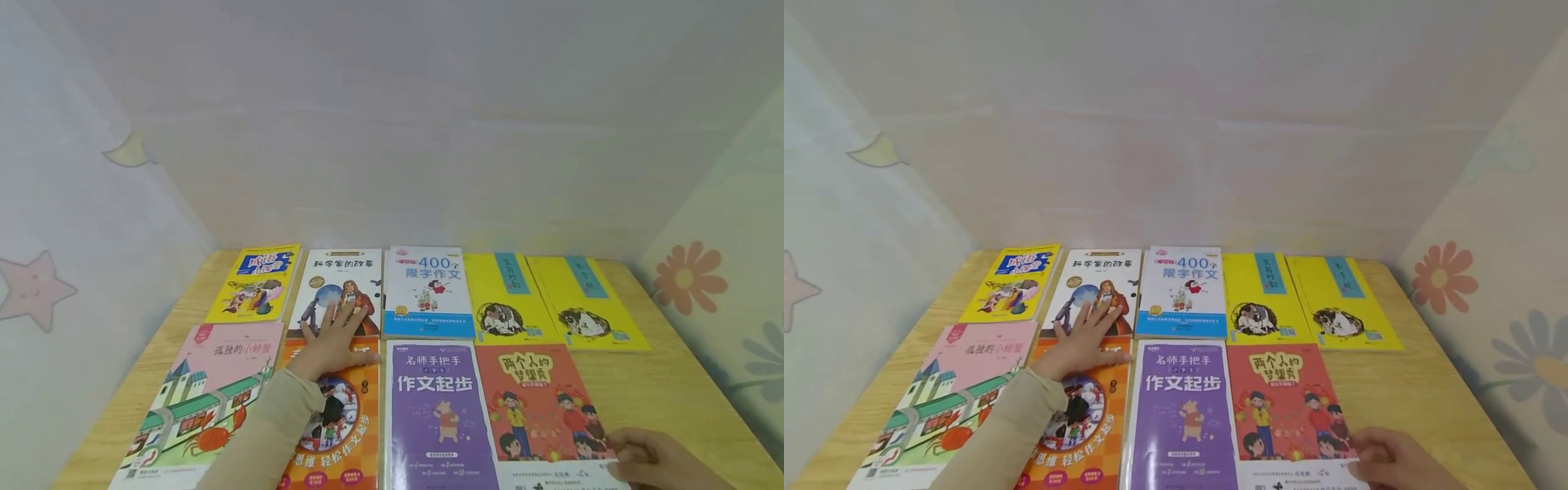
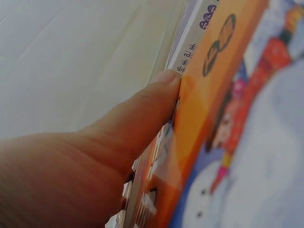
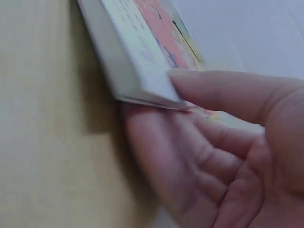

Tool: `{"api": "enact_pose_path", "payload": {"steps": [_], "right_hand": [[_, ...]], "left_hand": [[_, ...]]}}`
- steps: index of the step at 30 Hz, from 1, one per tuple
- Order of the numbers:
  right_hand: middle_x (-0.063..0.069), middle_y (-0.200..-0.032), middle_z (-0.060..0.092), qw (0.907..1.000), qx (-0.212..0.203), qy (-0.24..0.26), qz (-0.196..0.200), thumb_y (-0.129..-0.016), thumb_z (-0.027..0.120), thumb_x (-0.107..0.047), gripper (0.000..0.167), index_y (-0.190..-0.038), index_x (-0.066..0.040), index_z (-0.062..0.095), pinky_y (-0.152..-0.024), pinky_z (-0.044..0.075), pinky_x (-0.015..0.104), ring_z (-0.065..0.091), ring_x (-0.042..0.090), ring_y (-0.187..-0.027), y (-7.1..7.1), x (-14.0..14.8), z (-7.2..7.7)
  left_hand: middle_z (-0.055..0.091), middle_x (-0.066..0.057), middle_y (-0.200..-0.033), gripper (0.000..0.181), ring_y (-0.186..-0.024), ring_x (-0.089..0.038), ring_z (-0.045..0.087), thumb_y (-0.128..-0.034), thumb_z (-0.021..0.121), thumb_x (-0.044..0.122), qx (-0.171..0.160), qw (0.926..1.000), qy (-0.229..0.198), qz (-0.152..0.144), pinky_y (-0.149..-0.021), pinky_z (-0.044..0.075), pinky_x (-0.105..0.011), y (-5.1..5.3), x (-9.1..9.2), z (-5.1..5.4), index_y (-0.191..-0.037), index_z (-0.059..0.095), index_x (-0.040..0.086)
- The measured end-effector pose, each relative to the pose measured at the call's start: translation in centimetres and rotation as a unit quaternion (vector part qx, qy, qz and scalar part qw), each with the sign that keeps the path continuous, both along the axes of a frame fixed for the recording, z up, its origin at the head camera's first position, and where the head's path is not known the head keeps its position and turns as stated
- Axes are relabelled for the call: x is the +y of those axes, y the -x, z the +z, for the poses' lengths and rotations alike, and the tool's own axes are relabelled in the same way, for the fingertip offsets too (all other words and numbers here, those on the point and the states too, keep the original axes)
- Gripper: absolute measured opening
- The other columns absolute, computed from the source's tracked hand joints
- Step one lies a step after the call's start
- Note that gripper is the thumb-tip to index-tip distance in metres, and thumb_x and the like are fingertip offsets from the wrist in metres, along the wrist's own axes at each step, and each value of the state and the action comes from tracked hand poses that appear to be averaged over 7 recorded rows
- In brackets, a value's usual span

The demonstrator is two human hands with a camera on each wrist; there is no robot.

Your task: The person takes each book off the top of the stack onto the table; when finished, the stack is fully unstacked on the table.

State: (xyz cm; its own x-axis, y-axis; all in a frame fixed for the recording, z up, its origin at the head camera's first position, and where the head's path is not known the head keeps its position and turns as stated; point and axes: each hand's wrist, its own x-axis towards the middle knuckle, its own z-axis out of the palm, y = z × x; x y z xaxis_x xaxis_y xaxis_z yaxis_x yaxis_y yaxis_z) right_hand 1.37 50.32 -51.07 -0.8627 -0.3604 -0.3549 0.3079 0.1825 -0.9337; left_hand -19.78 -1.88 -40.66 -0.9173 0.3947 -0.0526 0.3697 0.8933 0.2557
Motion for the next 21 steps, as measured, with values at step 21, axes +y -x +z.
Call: {"api": "enact_pose_path", "payload": {"steps": [21], "right_hand": [[0.0,-0.087,0.069,0.8549,0.317,-0.403,-0.079,-0.098,0.069,-0.025,0.027,-0.112,-0.002,0.069,-0.059,0.053,0.035,0.063,0.015,-0.073,7.4,-7.5,9.6]], "left_hand": [[0.003,-0.006,-0.171,0.109,-0.152,-0.041,-0.016,-0.0796,0.07,0.074,-0.011,0.9999,-0.007,0.001,-0.103,-0.014,-0.083,-0.1,-0.1,0.0,-0.164,0.018,0.027]]}}
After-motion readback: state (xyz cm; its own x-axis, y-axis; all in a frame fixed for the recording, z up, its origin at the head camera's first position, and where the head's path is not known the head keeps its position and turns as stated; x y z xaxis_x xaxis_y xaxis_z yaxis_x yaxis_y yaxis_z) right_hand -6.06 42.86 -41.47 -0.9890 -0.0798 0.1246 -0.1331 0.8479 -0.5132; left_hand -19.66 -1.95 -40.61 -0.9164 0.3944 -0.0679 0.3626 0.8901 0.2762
